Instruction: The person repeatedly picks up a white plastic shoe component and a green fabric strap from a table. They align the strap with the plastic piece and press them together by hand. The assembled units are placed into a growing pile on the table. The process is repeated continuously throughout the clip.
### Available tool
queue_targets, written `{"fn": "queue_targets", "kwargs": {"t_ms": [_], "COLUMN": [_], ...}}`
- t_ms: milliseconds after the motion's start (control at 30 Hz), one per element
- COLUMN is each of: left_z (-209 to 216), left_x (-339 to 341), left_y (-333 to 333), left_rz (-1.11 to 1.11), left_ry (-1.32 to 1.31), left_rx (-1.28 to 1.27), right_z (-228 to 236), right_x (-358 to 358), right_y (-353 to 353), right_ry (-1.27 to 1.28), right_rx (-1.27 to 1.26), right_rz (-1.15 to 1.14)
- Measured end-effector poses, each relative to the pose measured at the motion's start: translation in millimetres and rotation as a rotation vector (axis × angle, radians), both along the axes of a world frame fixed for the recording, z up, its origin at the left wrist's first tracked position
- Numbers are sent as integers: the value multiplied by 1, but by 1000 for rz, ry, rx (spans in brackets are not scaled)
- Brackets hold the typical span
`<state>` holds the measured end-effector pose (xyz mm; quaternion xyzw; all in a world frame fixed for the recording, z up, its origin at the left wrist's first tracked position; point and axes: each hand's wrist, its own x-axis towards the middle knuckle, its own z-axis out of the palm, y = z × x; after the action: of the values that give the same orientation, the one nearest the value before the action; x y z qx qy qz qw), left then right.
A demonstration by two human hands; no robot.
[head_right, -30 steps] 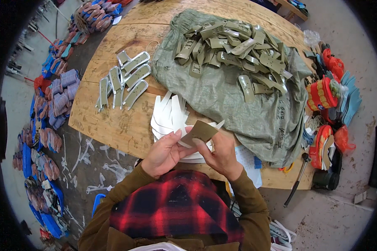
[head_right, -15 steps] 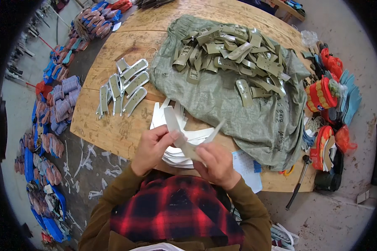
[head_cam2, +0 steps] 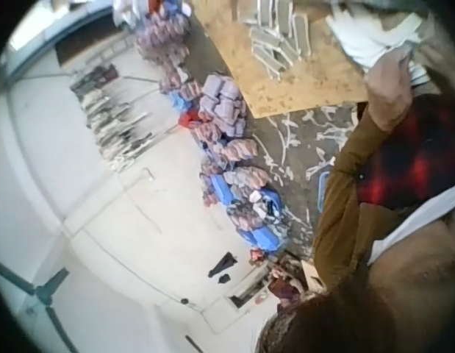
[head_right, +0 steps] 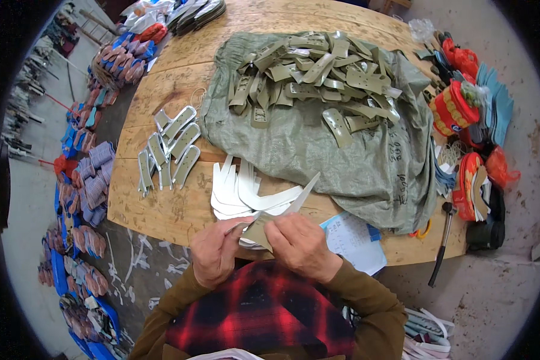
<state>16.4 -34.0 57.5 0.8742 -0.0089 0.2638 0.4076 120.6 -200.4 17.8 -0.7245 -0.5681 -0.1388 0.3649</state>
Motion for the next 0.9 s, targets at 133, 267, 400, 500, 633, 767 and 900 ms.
{"fn": "queue_targets", "kwargs": {"t_ms": [133, 267, 400, 500, 633, 767, 900], "left_z": [0, 0, -4, -1, -36, -34, -27], "left_x": [-2, -1, 0, 1, 1, 8, 6], "left_y": [0, 3, 8, 9, 12, 9, 9], "left_rz": [-28, -83, -129, -147, -198, -201, -48], "left_ry": [84, 167, 202, 244, 329, 232, 28], "left_rx": [-103, -184, -129, -87, -1209, -1227, -473], "right_z": [-2, -2, -10, -12, 12, 27, 24], "right_x": [0, 0, 0, 0, 3, 2, -3], "right_y": [4, 4, 5, 6, 10, 16, 15], "right_ry": [-2, 8, -1, 72, 598, 887, 982], "right_rx": [27, -14, -50, -47, -66, -40, -65], "right_rz": [-14, -37, -50, -66, 93, 166, 168]}}
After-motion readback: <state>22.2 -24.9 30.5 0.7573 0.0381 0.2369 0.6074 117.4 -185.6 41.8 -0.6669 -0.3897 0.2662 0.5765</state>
